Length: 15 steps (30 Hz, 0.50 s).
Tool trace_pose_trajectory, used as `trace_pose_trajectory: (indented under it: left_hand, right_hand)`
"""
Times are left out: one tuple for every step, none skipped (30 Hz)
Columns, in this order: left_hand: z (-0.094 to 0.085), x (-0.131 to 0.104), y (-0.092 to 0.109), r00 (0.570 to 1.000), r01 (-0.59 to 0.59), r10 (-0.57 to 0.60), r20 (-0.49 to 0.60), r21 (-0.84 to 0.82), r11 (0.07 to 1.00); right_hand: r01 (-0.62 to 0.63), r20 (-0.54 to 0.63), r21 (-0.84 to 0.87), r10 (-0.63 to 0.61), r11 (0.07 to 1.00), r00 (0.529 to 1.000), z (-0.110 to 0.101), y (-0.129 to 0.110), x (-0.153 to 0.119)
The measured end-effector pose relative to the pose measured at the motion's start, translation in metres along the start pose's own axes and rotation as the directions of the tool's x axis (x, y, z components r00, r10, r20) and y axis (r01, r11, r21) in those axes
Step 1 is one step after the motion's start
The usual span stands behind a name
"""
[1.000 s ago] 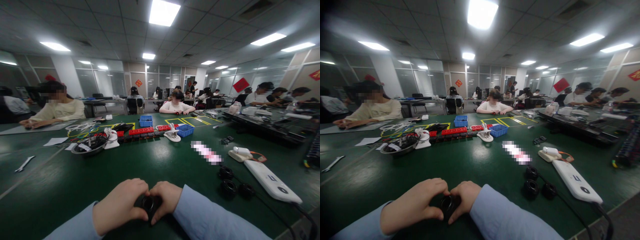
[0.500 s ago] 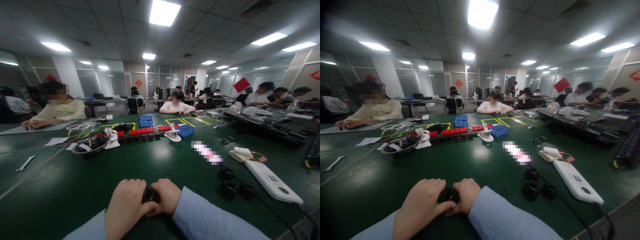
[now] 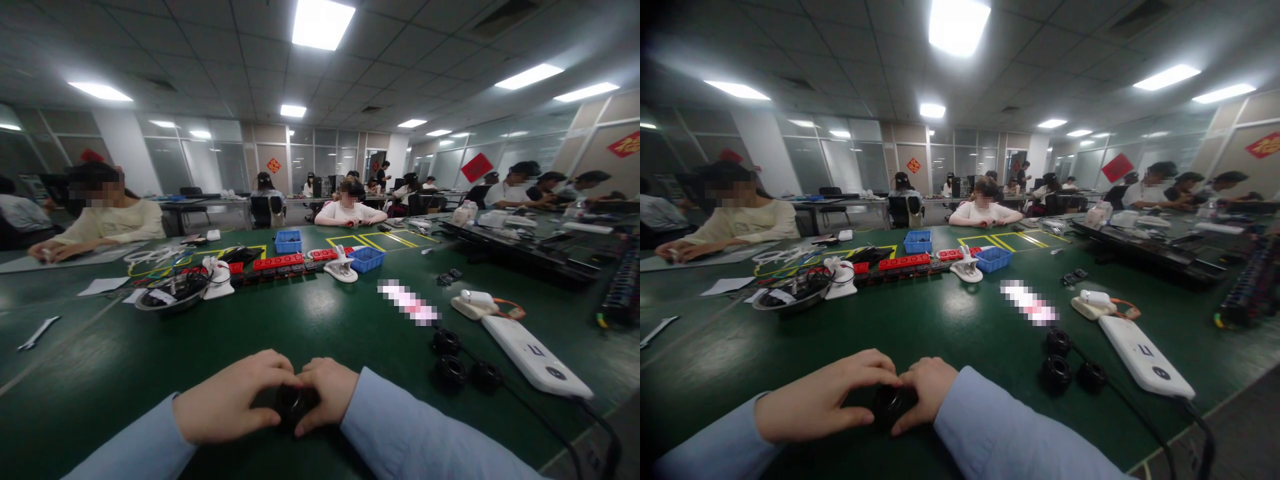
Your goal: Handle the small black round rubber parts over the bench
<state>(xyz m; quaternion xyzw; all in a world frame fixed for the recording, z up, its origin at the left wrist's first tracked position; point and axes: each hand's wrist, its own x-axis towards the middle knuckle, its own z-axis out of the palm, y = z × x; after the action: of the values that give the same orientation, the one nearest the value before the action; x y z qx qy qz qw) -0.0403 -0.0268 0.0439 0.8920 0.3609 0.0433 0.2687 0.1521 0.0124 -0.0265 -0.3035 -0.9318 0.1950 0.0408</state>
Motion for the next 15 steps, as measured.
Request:
trace_pose_trajectory:
  left_hand:
    - [-0.0001, 0.0003, -0.0001, 1.000, 0.005, -0.005, 0.007, 0.001, 1.000]
    - [0.0000, 0.0007, -0.0002, 1.000, 0.008, -0.008, 0.010, 0.006, 1.000]
    - [0.0003, 0.0012, -0.0002, 1.000, 0.011, -0.012, 0.011, 0.014, 1.000]
    - [0.0007, 0.0016, -0.0001, 1.000, 0.015, -0.015, 0.011, 0.022, 1.000]
    - [0.0011, 0.0020, -0.0001, 1.000, 0.019, -0.019, 0.009, 0.031, 0.999]
    - [0.0015, 0.0023, 0.0000, 1.000, 0.022, -0.022, 0.007, 0.038, 0.999]
    - [0.0019, 0.0025, 0.0001, 1.000, 0.026, -0.026, 0.005, 0.044, 0.999]
    - [0.0021, 0.0027, 0.0001, 1.000, 0.030, -0.030, 0.001, 0.049, 0.998]
    - [0.0024, 0.0028, 0.0001, 0.999, 0.034, -0.034, -0.004, 0.055, 0.998]
    - [0.0027, 0.0029, 0.0001, 0.999, 0.036, -0.036, -0.010, 0.060, 0.998]
    - [0.0031, 0.0029, 0.0001, 0.999, 0.037, -0.036, -0.018, 0.067, 0.997]
    - [0.0036, 0.0030, 0.0000, 0.999, 0.035, -0.033, -0.026, 0.074, 0.997]
    - [0.0043, 0.0030, -0.0001, 0.999, 0.036, -0.033, -0.037, 0.084, 0.996]
    - [0.0052, 0.0031, -0.0002, 0.998, 0.039, -0.035, -0.048, 0.094, 0.995]
    - [0.0062, 0.0032, -0.0003, 0.997, 0.049, -0.043, -0.061, 0.104, 0.993]
  right_hand:
    - [0.008, 0.004, 0.000, -0.008, 1.000, 1.000, 0.0001, 0.0006, 0.0001]
    - [0.014, 0.006, -0.002, -0.014, 1.000, 1.000, 0.0001, 0.0011, 0.0002]
    - [0.019, 0.007, -0.005, -0.019, 1.000, 1.000, 0.0002, 0.0014, 0.0004]
    - [0.023, 0.010, -0.009, -0.023, 1.000, 1.000, 0.0003, 0.0015, 0.0006]
    - [0.025, 0.014, -0.013, -0.025, 1.000, 1.000, 0.0004, 0.0014, 0.0008]
    - [0.023, 0.018, -0.017, -0.023, 1.000, 1.000, 0.0004, 0.0012, 0.0010]
    - [0.018, 0.023, -0.020, -0.017, 1.000, 1.000, 0.0003, 0.0009, 0.0011]
    - [0.009, 0.027, -0.021, -0.008, 1.000, 1.000, 0.0003, 0.0005, 0.0012]
    - [0.000, 0.029, -0.019, 0.000, 1.000, 1.000, 0.0002, 0.0002, 0.0013]
    - [-0.006, 0.030, -0.016, 0.007, 1.000, 1.000, 0.0003, 0.0000, 0.0013]
    - [-0.010, 0.029, -0.011, 0.011, 1.000, 1.000, 0.0004, 0.0000, 0.0014]
    - [-0.012, 0.028, -0.006, 0.012, 1.000, 1.000, 0.0007, 0.0001, 0.0014]
    - [-0.011, 0.026, -0.002, 0.011, 1.000, 1.000, 0.0012, 0.0005, 0.0015]
    - [-0.011, 0.023, 0.000, 0.011, 1.000, 1.000, 0.0018, 0.0010, 0.0017]
    - [-0.010, 0.018, 0.002, 0.010, 1.000, 1.000, 0.0025, 0.0016, 0.0019]
